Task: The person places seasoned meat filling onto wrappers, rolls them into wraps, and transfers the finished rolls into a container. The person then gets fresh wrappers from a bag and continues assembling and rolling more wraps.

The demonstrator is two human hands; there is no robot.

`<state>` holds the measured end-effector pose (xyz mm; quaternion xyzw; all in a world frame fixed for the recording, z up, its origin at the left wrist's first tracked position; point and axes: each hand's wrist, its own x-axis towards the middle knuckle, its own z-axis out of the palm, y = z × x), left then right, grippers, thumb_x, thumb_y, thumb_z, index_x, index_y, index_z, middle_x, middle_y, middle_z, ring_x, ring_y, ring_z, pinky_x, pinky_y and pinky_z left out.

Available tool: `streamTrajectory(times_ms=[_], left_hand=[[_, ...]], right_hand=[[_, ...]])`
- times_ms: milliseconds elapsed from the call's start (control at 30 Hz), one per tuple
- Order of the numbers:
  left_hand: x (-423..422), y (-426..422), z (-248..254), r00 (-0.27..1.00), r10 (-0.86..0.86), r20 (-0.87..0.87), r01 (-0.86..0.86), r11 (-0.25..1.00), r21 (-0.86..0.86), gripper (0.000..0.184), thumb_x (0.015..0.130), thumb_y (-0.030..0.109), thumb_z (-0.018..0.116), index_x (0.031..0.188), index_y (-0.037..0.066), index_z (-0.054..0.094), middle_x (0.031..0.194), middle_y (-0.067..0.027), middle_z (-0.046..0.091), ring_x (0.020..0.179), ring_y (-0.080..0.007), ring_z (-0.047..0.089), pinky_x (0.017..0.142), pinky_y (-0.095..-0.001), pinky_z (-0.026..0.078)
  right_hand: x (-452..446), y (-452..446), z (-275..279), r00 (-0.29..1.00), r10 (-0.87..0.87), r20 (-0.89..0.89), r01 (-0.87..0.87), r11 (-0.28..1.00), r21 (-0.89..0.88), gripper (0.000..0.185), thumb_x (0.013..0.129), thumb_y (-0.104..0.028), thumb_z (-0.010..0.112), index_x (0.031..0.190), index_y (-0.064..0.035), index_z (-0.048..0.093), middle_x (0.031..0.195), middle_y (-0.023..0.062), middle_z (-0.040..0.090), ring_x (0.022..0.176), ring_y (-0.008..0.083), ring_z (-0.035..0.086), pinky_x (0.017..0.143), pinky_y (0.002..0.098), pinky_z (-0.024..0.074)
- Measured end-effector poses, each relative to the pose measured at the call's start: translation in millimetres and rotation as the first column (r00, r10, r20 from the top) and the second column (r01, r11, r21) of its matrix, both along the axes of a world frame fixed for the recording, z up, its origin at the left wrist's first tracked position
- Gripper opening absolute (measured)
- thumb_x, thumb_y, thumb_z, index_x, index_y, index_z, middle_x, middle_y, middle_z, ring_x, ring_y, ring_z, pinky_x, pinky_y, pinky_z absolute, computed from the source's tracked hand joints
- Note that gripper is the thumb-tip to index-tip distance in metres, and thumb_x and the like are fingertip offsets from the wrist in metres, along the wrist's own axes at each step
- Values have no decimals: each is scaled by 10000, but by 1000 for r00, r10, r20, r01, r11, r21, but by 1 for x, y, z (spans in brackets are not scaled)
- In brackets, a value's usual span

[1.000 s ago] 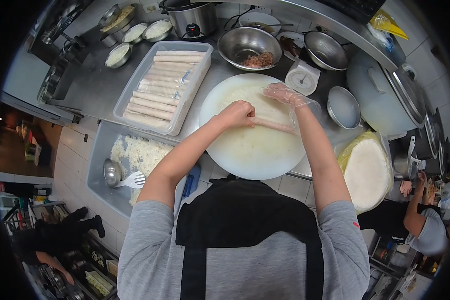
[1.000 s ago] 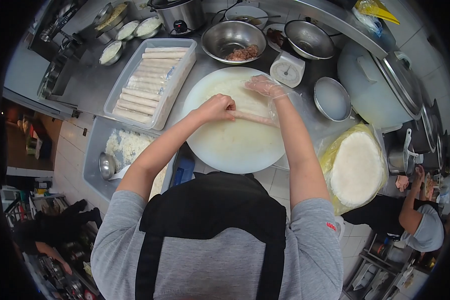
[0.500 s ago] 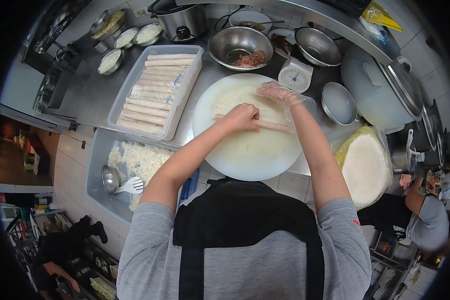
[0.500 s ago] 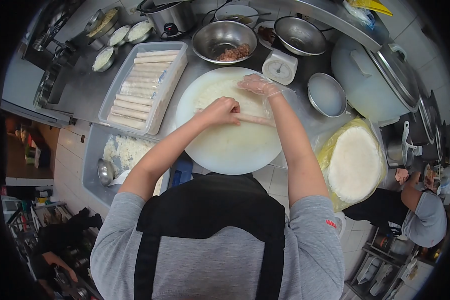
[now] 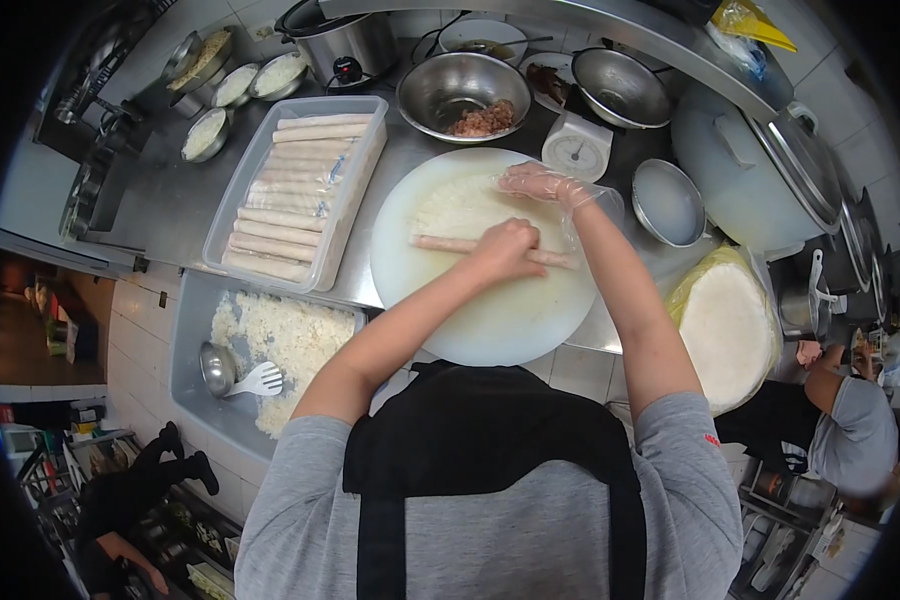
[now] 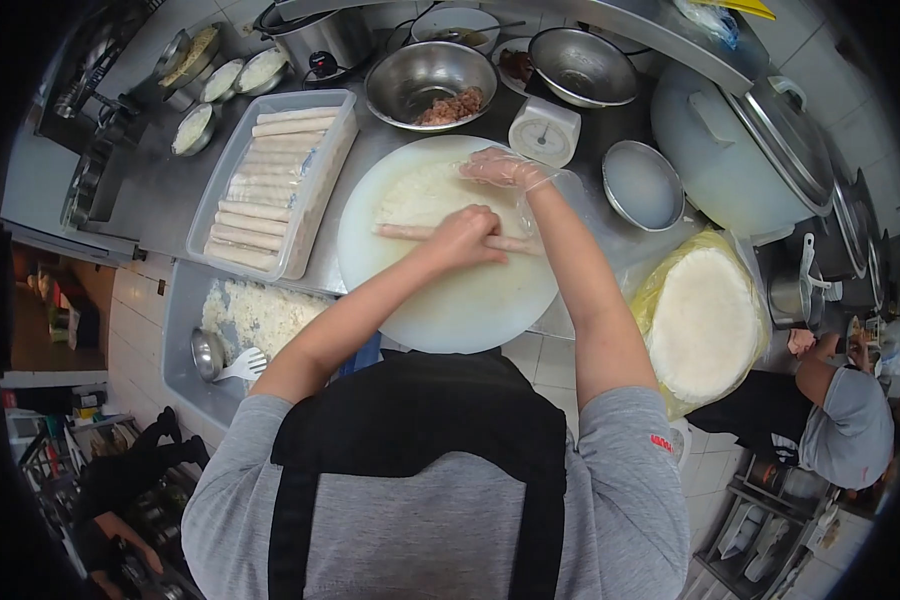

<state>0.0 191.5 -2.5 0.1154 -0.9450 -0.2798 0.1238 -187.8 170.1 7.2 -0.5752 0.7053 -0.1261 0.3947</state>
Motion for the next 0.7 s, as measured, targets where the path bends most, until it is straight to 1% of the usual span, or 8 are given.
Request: streamTrajectory(times_ms=[67,133,267,367,433,533,633,700], left_hand=[[-15,21,0,995,9,-104,-8,1000,8,310,645,266,806,792,39,654,879,-137,614,893,-300,594,782,-410,491],[-27,35,-8,995,29,-99,-34,998,-45,319,651,277,802,802,41,649,896,-134,607,917,-302,586,793,-412,488],[-32,37,-19,995,29,-96,-38,995,-92,360,646,297,805,821,32,636,899,-137,606,921,-308,585,800,-408,487],[-20,22,-12,988,-32,-148,39,998,48,360,648,289,805,826,28,633,896,-136,613,917,-310,588,797,-401,488],[4,-6,-8,1000,-8,-14,9,999,52,358,640,285,812,827,41,630,890,-125,620,911,-303,592,788,-389,487],[54,-45,12,982,97,162,-107,993,56,354,633,294,818,830,70,625,885,-107,624,913,-287,594,781,-380,484],[64,-56,15,978,77,195,-86,996,37,359,638,294,812,849,78,616,902,-99,621,937,-276,589,789,-380,482],[58,-52,12,983,48,179,-50,999,7,358,646,287,804,861,78,609,916,-96,617,954,-274,584,796,-383,480]], right_hand=[[-2,-3,-3,1000,-17,6,17,1000,-7,647,866,-517,582,1277,-19,539,1296,131,517,1152,226,522,1010,318,395],[-4,-6,-12,1000,-13,19,12,1000,10,662,863,-519,586,1293,-20,526,1311,138,507,1171,231,509,1022,320,386],[3,4,-2,999,-36,13,36,999,-11,704,877,-581,487,1319,-34,513,1390,166,471,1283,298,440,1087,364,308],[1,21,0,995,-99,-4,97,982,-161,656,872,-536,527,1288,-29,534,1344,174,507,1251,285,469,1059,359,337],[5,49,17,982,-181,54,189,931,-313,584,860,-478,569,1213,-14,584,1257,175,575,1183,279,525,1003,368,390],[5,89,28,979,72,189,-62,996,-60,496,802,-426,672,1079,-18,618,1067,124,639,1008,235,600,893,364,452],[38,110,32,991,128,-50,-132,988,-86,410,725,-356,718,920,-12,610,922,126,651,899,282,618,806,386,461],[62,99,30,973,106,-205,-133,984,-121,409,680,-318,737,910,-8,602,916,157,640,895,305,609,798,396,459]])
